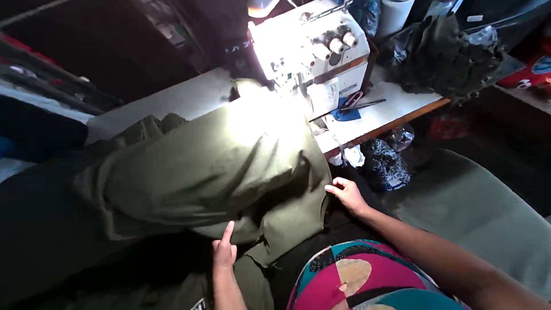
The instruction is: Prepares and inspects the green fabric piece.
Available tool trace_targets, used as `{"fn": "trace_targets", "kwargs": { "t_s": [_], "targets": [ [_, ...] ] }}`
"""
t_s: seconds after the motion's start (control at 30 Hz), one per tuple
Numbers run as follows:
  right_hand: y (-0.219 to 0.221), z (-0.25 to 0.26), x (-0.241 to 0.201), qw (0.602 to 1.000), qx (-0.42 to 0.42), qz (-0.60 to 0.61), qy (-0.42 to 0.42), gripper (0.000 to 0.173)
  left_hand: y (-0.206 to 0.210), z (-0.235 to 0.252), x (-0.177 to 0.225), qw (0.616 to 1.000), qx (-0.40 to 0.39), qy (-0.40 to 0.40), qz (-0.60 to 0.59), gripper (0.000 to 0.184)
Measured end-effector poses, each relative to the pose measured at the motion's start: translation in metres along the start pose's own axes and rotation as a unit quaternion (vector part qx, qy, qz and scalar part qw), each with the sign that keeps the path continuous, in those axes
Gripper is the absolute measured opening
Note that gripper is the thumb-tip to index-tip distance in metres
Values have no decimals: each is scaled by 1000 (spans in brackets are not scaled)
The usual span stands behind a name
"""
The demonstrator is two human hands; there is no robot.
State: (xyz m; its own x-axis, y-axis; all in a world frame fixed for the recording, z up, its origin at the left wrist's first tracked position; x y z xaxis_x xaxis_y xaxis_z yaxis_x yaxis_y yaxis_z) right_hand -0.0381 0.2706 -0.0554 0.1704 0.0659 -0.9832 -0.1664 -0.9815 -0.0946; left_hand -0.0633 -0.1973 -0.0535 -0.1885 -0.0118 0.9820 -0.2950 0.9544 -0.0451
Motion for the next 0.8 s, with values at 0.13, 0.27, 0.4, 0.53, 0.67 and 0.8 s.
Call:
{"fn": "trace_targets", "kwargs": {
  "t_s": [0.13,0.27,0.4,0.53,0.67,0.8],
  "targets": [
    [1,-8,-12,1000,-17,15,-9,21,-7,-20,59,996,-70,38,-27,53],
    [3,-34,-23,997,-49,63,1,7,-49,-48,110,984,-67,132,-98,76],
    [7,-60,-12,986,-82,138,41,5,-65,-89,136,980,-70,165,-92,70],
    [17,-70,-15,960,-104,231,122,7,-70,-113,135,980,-49,164,-100,59],
    [28,-80,-10,931,-154,240,229,15,-67,-122,133,981,-46,145,-122,46],
    [35,-85,-10,921,-164,214,282,23,-61,-116,139,985,-48,133,-98,41]
  ]
}}
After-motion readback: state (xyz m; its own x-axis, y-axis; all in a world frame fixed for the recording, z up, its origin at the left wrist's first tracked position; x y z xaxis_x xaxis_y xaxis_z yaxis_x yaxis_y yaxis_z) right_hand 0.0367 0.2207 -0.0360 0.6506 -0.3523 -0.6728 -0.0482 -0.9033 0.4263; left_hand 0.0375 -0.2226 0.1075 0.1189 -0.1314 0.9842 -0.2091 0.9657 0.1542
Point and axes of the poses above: each hand's wrist, its own z-axis towards the middle knuckle, its own y-axis out of the palm, x = y × z, the point moved 10 cm from there along z, towards the middle knuckle, and after that the axes turned 5 degrees about -x, right-handed, at the moved point
